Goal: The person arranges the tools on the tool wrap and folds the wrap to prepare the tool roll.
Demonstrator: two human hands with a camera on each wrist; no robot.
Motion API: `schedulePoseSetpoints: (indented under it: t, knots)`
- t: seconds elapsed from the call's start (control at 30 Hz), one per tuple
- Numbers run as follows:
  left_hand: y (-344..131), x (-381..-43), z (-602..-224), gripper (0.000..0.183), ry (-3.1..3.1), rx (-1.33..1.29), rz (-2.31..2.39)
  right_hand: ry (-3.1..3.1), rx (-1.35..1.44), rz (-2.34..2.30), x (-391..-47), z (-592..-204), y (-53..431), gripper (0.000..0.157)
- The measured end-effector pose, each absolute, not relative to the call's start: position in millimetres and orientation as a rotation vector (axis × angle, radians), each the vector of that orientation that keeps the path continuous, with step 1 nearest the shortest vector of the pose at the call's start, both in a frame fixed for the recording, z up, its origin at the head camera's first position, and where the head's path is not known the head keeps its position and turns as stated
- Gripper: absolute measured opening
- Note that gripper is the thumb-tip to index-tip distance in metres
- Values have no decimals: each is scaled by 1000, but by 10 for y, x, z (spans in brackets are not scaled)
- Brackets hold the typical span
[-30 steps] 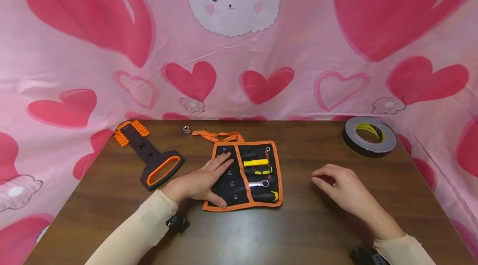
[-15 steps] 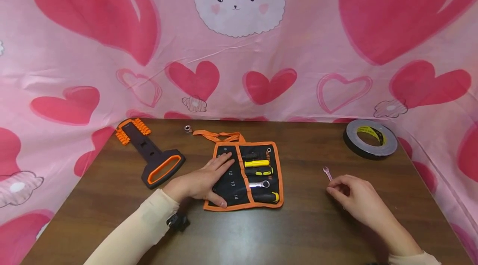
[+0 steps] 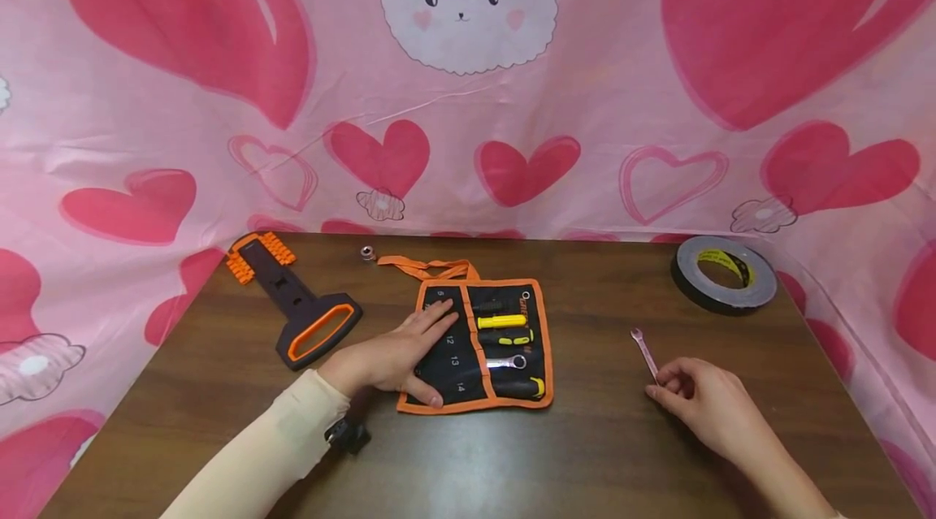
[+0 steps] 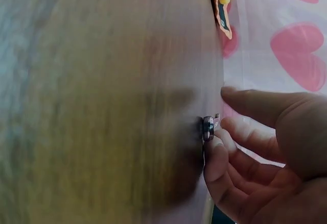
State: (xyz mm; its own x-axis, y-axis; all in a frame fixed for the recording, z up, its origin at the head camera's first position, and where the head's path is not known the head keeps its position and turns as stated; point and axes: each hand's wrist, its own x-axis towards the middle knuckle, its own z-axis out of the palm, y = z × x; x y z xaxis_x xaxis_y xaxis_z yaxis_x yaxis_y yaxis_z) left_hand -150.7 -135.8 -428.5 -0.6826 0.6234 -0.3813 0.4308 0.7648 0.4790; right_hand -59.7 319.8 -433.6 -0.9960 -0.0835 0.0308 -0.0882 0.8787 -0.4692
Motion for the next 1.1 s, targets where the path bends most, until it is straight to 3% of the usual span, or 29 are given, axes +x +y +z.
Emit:
schedulePoseSetpoints:
  t: [1.1]
  knots:
    - [-1372, -1520, -4332, 130, 2408, 825, 503, -3237, 93, 755, -691, -4350, 3273, 15]
